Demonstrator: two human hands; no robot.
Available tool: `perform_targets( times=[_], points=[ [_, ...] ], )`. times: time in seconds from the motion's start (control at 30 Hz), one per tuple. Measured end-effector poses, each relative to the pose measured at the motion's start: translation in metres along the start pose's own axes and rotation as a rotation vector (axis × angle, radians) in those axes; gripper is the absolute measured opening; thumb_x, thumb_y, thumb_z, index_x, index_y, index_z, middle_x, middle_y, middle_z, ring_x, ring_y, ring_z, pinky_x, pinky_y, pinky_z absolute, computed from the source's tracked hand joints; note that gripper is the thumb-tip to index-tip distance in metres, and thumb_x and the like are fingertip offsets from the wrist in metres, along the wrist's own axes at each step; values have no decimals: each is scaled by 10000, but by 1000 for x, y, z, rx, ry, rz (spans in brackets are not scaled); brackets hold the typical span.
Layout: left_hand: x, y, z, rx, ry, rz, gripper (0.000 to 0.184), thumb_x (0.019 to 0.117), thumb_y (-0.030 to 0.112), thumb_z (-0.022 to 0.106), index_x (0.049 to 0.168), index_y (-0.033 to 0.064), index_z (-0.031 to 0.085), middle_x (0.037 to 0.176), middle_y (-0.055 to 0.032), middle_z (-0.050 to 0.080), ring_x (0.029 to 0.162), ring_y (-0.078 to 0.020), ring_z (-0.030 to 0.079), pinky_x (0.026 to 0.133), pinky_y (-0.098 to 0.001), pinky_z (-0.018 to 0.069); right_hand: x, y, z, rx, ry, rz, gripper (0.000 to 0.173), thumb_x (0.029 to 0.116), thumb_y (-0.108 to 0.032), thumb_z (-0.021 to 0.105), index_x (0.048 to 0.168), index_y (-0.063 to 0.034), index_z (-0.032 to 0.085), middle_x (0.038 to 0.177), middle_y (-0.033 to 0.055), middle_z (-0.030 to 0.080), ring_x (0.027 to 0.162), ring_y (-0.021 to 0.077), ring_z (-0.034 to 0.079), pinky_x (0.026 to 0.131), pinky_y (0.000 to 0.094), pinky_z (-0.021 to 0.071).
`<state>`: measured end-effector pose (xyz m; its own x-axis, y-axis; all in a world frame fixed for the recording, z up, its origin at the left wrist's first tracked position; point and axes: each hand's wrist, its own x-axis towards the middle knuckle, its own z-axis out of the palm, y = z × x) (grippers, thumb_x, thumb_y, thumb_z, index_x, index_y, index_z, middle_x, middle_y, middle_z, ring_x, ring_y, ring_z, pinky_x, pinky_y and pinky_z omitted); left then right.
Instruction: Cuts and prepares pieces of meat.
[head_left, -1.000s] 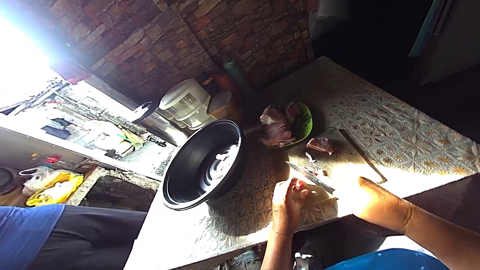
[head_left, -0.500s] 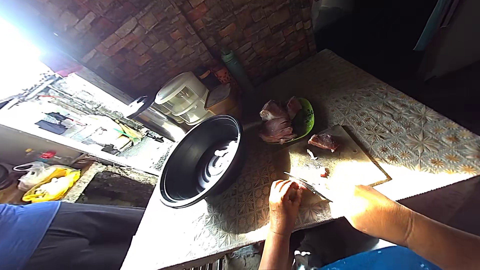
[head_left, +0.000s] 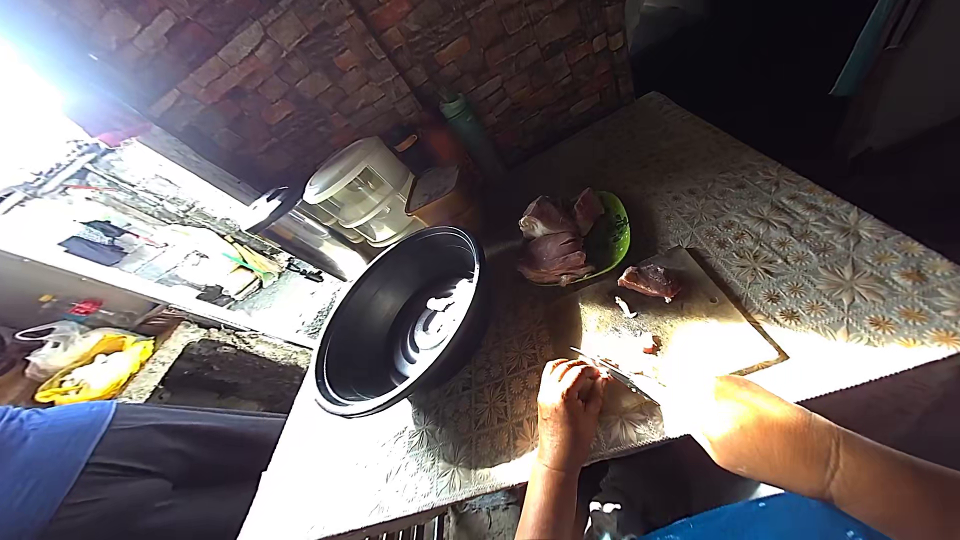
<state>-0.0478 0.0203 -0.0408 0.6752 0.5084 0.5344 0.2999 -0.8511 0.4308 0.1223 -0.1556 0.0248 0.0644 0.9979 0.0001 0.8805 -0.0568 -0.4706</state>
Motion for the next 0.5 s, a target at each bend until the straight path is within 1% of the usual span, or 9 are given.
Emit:
perform_targets(
  times=[0.03, 0.07, 0.13, 0.17, 0.23, 0.3, 0.33, 0.4, 0.5],
  points=[
    [1, 0, 0, -7, -5, -3, 69, 838, 171, 759, 860, 115, 790, 959, -8, 769, 1014, -156, 706, 933, -297, 560, 3, 1, -5, 34, -67, 11, 557, 951, -49, 540, 1502, -130, 536, 1307, 179, 663, 1035, 375, 706, 803, 541, 581],
    [1, 0, 0, -15, -9, -6, 68, 840, 167, 760, 864, 113, 793, 959, -9, 771, 1014, -153, 707, 936, -293, 561, 7, 1, -10, 79, -146, 32, 541, 984, -66, 520, 1521, -125, 507, 1358, 180, 628, 1144, 371, 664, 895, 544, 555],
    [2, -1, -1, -22, -13, -9, 72, 844, 165, 764, 873, 110, 798, 959, -11, 773, 1013, -148, 709, 938, -287, 560, 15, 4, -12, 129, -193, 21, 507, 1003, -89, 510, 1510, -94, 511, 1380, 192, 610, 1245, 360, 611, 998, 529, 512],
    [2, -1, -1, -20, -14, -7, 76, 847, 168, 764, 879, 110, 800, 964, -9, 775, 1014, -147, 710, 939, -285, 560, 20, 4, -13, 143, -201, 8, 491, 1014, -93, 502, 1505, -81, 511, 1372, 205, 611, 1263, 366, 597, 1024, 526, 492],
    [2, -2, -1, -20, -18, -6, 87, 852, 173, 763, 898, 109, 802, 982, -7, 776, 1024, -144, 708, 944, -283, 559, 30, 3, -12, 138, -212, -9, 508, 1033, -105, 488, 1540, -81, 470, 1379, 219, 610, 1274, 378, 591, 1060, 524, 468],
    [2, -2, -1, -24, -18, -15, 101, 848, 173, 765, 907, 102, 806, 988, -8, 778, 1025, -144, 709, 946, -283, 558, 44, 1, -9, 143, -213, -3, 484, 1052, -105, 470, 1535, -68, 468, 1316, 228, 634, 1212, 381, 621, 1037, 518, 479],
    [2, -2, -1, -25, -13, -18, 102, 844, 172, 765, 906, 102, 806, 985, -6, 780, 1021, -142, 710, 945, -280, 557, 51, 0, -6, 152, -205, -3, 476, 1057, -103, 463, 1531, -63, 471, 1327, 228, 630, 1222, 380, 617, 1049, 513, 469],
    [1, -1, 1, -28, 6, -22, 90, 838, 166, 768, 893, 103, 802, 967, 0, 779, 1008, -132, 710, 940, -271, 557, 61, -1, 1, 165, -188, -11, 487, 1049, -83, 459, 1536, -69, 467, 1440, 215, 574, 1320, 370, 565, 1110, 512, 432],
    [-1, 2, 4, -18, 49, -51, 70, 826, 156, 765, 869, 104, 783, 932, 4, 767, 991, -121, 706, 933, -263, 555, 55, 0, 8, 142, -160, -29, 480, 1047, -87, 457, 1526, -64, 474, 1429, 217, 581, 1304, 376, 575, 1091, 523, 438]
  ],
)
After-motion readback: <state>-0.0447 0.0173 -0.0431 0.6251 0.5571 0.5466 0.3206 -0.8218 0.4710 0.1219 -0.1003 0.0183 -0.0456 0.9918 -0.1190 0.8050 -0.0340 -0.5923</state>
